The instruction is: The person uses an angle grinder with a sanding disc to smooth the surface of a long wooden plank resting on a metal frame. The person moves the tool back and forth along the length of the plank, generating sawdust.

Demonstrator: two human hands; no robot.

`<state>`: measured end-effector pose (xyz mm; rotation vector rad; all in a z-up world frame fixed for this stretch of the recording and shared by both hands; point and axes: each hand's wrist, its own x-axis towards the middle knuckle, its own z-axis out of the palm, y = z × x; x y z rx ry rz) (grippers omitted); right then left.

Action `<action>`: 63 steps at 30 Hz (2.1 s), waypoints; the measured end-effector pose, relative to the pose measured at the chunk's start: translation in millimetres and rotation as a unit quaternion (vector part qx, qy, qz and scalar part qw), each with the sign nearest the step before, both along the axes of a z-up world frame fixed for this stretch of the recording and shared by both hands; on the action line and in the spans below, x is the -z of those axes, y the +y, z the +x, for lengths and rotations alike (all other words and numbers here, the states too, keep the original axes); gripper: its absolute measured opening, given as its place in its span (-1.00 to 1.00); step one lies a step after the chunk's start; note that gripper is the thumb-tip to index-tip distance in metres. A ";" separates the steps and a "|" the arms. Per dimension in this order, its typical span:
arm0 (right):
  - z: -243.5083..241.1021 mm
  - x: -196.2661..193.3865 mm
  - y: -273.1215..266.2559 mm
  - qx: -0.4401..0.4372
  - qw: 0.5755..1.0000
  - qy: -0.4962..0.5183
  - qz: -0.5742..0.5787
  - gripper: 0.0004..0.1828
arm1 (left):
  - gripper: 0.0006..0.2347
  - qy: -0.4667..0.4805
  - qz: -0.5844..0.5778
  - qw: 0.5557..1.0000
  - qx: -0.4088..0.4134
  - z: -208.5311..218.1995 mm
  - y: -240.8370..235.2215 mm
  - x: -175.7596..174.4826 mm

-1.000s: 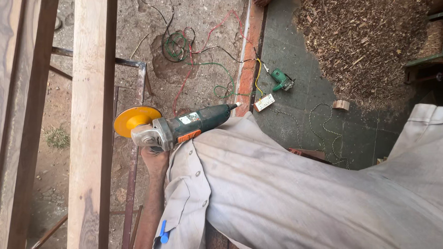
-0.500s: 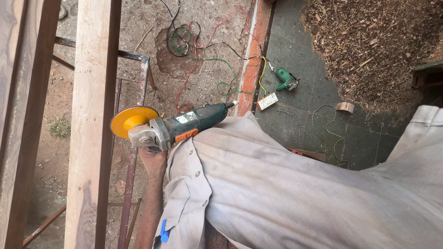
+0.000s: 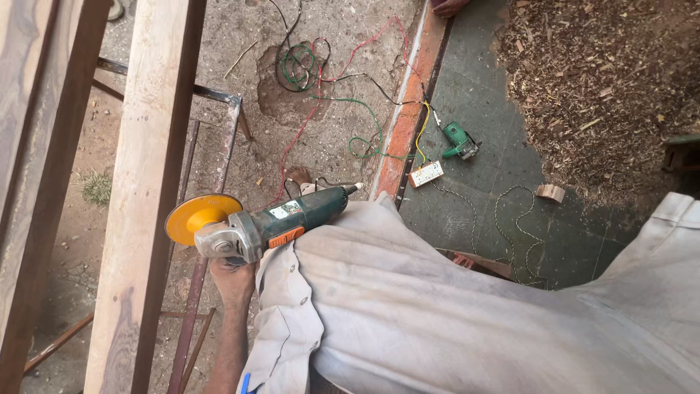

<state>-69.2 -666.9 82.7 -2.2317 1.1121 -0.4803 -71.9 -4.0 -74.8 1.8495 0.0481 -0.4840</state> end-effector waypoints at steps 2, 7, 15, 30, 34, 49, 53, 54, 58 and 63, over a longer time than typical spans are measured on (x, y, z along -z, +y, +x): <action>10.6 11.5 20.0 -0.008 1.000 -0.011 -0.018 -0.25 | -0.89 -0.030 -0.043 0.999 -0.012 -1.1 -2.8 -3.3; 44.9 30.5 56.6 -0.160 0.986 -0.049 0.022 -0.20 | -0.92 -0.012 0.011 1.000 -0.013 -3.7 -6.0 -0.2; 66.1 103.8 351.8 -0.741 0.572 0.212 0.280 0.04 | -0.73 0.106 0.137 0.985 -0.013 1.4 -6.3 -35.2; 70.9 103.6 521.8 -0.761 0.559 0.215 0.248 -0.09 | -0.16 0.102 0.179 0.972 -0.117 -28.4 110.2 -58.0; 64.5 90.4 592.4 -0.772 0.569 0.233 0.161 -0.01 | -0.19 0.118 0.187 0.962 -0.162 -43.1 162.3 -55.5; 53.2 108.1 644.6 -0.740 0.608 0.234 0.170 -0.05 | -0.16 0.116 0.371 0.905 -0.175 -12.7 190.5 -36.6; 108.8 115.1 553.6 -0.735 0.654 0.113 0.138 -0.16 | -0.14 0.011 0.354 0.923 -0.149 76.2 103.0 -38.4; 120.8 117.1 531.6 -0.702 0.679 0.139 0.161 -0.17 | -0.14 -0.010 0.346 0.927 -0.146 95.3 81.2 -40.2; 153.8 124.8 473.9 -0.681 0.681 0.123 0.241 -0.30 | -0.14 -0.016 0.321 0.939 -0.120 141.2 27.4 -48.7; 138.5 133.4 495.9 -0.692 0.677 0.125 0.218 -0.25 | -0.15 -0.021 0.311 0.942 -0.122 116.3 54.3 -49.5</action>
